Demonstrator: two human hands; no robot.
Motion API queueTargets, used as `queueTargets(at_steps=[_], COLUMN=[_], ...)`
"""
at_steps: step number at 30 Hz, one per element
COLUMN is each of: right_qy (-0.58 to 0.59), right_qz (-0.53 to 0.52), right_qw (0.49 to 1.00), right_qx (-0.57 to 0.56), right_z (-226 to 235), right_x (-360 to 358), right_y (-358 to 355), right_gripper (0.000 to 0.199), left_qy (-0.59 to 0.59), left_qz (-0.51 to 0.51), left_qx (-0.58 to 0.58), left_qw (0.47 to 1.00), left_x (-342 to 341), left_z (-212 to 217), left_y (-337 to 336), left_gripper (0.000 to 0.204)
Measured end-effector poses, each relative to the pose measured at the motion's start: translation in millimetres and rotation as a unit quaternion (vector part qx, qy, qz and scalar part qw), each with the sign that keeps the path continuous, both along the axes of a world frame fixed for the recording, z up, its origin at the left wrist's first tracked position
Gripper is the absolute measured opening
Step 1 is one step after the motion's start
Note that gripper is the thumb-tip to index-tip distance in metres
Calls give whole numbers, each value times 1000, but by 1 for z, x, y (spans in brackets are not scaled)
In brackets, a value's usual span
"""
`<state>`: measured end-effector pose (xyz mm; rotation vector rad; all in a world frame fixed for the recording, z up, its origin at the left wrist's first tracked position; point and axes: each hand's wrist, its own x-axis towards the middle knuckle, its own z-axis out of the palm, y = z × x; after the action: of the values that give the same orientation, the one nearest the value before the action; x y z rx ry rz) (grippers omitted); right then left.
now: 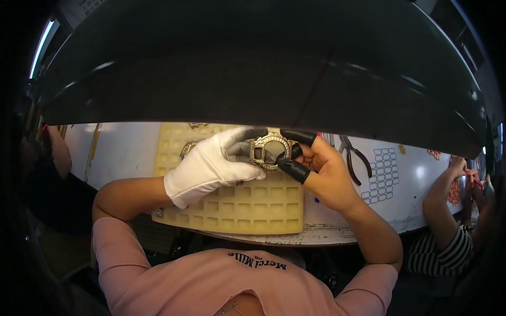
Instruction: Assembling and adjusting components into a jeweled watch bezel at a jewelry workshop bench.
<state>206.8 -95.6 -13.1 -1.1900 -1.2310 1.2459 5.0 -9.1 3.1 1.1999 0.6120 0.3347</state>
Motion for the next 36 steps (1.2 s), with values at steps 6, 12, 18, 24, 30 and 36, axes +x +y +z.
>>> queueTargets(at_steps=[6,12,18,24,30,36], right_qy=[-163,-131,32,65,-23,-166], right_qz=[11,23,-32,-35,-11,-33], right_qw=[984,991,998,997,1000,984], right_qx=[70,10,-38,-33,16,59], right_z=[-3,-3,-5,-8,-9,-1], right_x=[-7,3,5,2,-2,-6], right_y=[-9,-5,2,-2,-6,-3], right_gripper=[50,52,33,29,32,19], left_qy=[51,9,-42,19,58,8], left_qz=[7,-14,47,9,8,8], left_qx=[1,22,-14,67,82,-26], left_qw=[999,1000,998,998,995,1000], left_x=[0,-1,2,5,7,6], left_z=[7,3,3,-12,-12,0], left_y=[-2,0,-1,-2,2,0], left_gripper=[36,41,54,48,38,28])
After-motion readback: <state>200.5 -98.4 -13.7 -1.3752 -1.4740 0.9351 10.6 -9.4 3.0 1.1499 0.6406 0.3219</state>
